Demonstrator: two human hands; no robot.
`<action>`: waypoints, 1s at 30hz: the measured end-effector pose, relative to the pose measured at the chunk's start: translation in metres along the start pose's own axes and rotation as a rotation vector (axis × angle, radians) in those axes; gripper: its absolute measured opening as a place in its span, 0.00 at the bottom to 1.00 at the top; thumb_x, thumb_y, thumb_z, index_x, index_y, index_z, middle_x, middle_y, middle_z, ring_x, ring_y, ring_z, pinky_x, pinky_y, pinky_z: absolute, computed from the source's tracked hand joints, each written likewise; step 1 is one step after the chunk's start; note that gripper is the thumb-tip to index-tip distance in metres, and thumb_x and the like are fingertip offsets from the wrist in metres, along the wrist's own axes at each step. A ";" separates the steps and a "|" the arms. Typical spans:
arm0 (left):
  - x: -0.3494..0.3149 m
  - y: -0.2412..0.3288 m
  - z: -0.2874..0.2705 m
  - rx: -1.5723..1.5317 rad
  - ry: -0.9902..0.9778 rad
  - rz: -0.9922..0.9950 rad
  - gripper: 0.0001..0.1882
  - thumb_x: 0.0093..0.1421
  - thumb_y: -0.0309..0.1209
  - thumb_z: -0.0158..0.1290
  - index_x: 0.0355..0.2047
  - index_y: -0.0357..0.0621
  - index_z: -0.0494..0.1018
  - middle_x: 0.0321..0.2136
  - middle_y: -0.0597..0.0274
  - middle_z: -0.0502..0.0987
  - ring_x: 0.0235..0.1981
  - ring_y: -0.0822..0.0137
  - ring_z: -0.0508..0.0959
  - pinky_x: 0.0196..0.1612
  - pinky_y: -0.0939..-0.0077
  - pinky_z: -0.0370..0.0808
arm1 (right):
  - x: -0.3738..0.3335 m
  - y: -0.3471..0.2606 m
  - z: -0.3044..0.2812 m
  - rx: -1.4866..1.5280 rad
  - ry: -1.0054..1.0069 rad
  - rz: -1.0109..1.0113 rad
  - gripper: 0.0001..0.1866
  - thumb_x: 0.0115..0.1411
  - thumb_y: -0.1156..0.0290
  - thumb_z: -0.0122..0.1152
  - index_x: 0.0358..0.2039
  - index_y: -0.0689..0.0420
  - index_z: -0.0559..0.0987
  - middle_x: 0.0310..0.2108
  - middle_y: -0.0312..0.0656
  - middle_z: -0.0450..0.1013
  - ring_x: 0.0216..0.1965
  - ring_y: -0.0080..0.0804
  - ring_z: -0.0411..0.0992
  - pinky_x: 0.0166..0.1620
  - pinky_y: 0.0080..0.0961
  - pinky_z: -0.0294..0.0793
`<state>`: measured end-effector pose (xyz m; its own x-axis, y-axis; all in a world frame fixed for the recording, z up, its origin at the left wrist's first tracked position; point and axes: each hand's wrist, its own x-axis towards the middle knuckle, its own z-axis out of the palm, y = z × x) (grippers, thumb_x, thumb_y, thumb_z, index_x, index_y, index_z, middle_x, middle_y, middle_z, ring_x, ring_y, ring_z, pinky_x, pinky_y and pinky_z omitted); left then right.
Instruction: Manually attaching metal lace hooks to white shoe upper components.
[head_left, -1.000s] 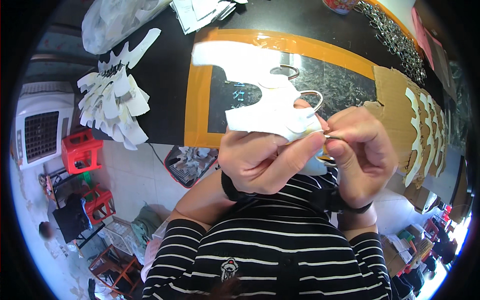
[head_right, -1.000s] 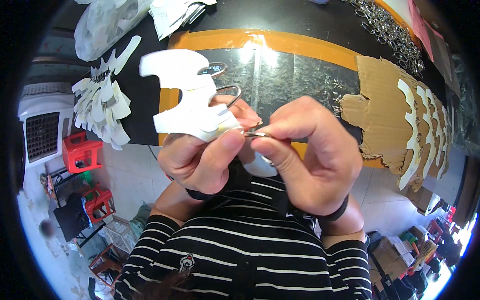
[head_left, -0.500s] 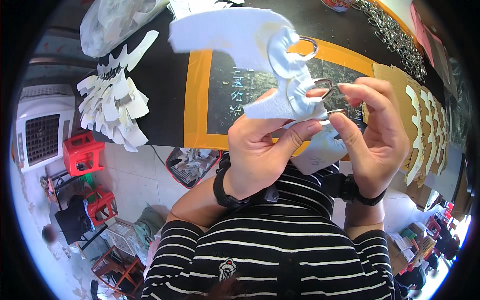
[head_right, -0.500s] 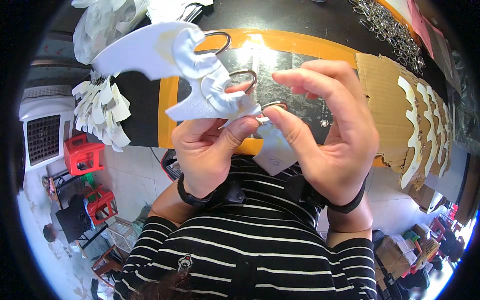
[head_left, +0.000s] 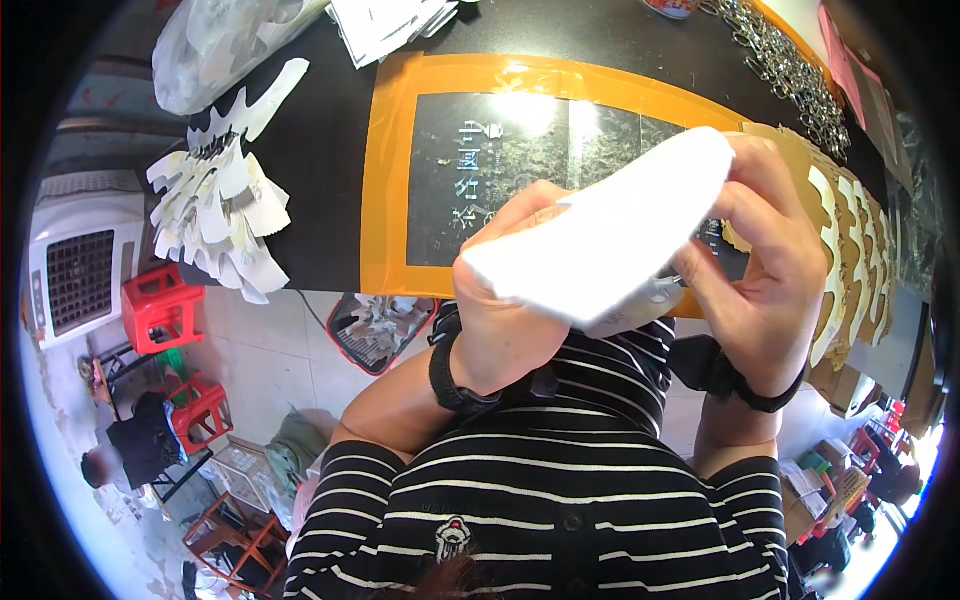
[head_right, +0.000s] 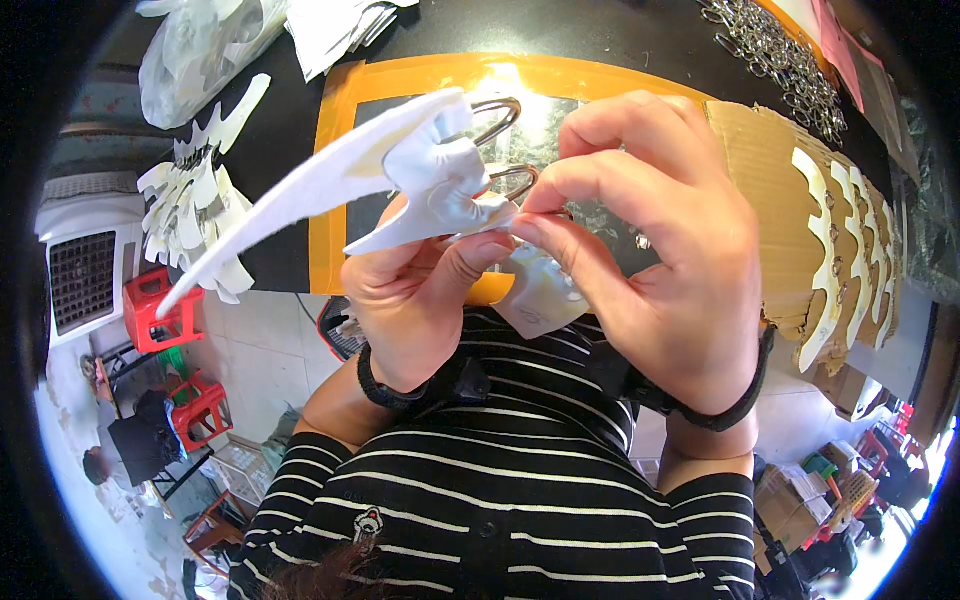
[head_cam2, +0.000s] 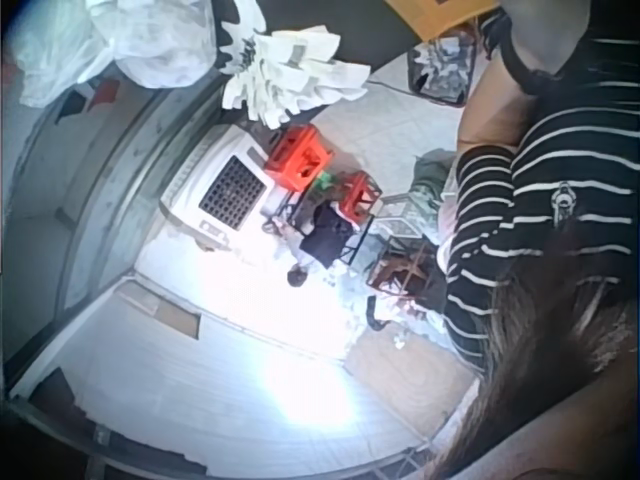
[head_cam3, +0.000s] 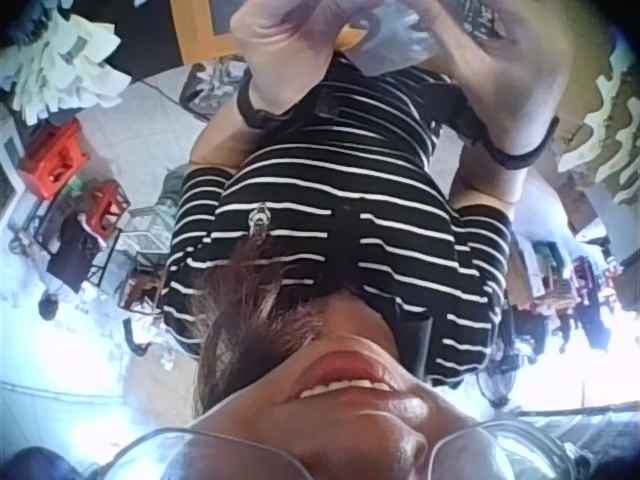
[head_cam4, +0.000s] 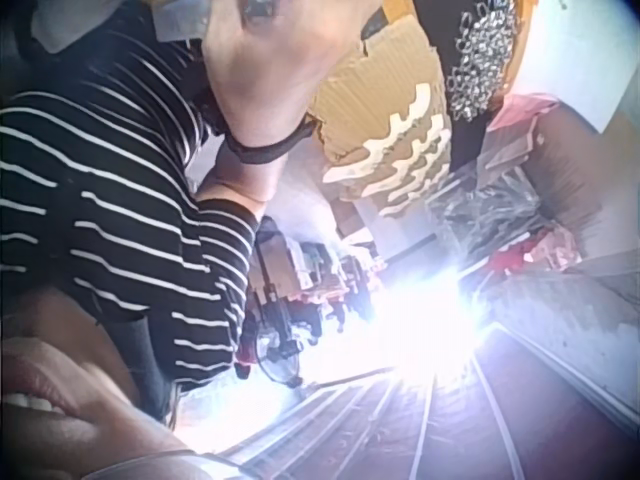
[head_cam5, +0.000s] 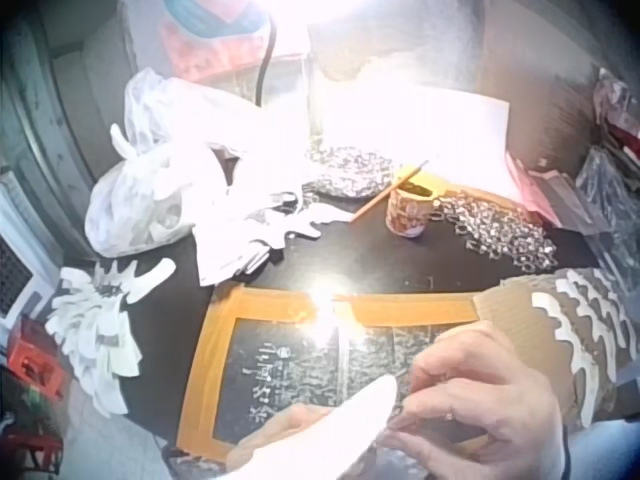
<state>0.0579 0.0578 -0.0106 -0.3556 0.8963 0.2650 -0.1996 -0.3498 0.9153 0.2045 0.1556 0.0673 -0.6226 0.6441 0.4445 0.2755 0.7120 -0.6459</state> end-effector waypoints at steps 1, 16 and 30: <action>0.002 0.002 0.003 0.054 0.015 0.013 0.16 0.55 0.12 0.56 0.45 0.33 0.77 0.39 0.56 0.78 0.39 0.68 0.79 0.42 0.77 0.76 | 0.003 0.000 -0.004 -0.012 -0.083 0.003 0.11 0.43 0.82 0.69 0.29 0.66 0.78 0.38 0.44 0.71 0.42 0.34 0.70 0.49 0.26 0.67; 0.008 0.022 0.012 -0.134 -0.019 -0.355 0.12 0.58 0.22 0.61 0.41 0.29 0.76 0.36 0.61 0.79 0.38 0.77 0.78 0.39 0.82 0.78 | -0.004 0.013 0.010 0.176 -0.034 0.065 0.08 0.44 0.81 0.65 0.25 0.64 0.75 0.38 0.45 0.69 0.45 0.37 0.68 0.50 0.28 0.66; 0.005 0.018 0.010 -0.219 -0.069 -0.367 0.11 0.56 0.18 0.59 0.41 0.32 0.78 0.36 0.61 0.81 0.39 0.75 0.79 0.46 0.80 0.77 | 0.001 0.023 0.001 0.041 -0.097 -0.256 0.10 0.42 0.72 0.69 0.23 0.60 0.75 0.35 0.44 0.70 0.48 0.47 0.67 0.51 0.41 0.67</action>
<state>0.0617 0.0586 0.0103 -0.1645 0.9856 -0.0392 -0.4934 -0.0478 0.8685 0.2096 0.1730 0.0524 -0.7359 0.4136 0.5360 0.0717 0.8349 -0.5457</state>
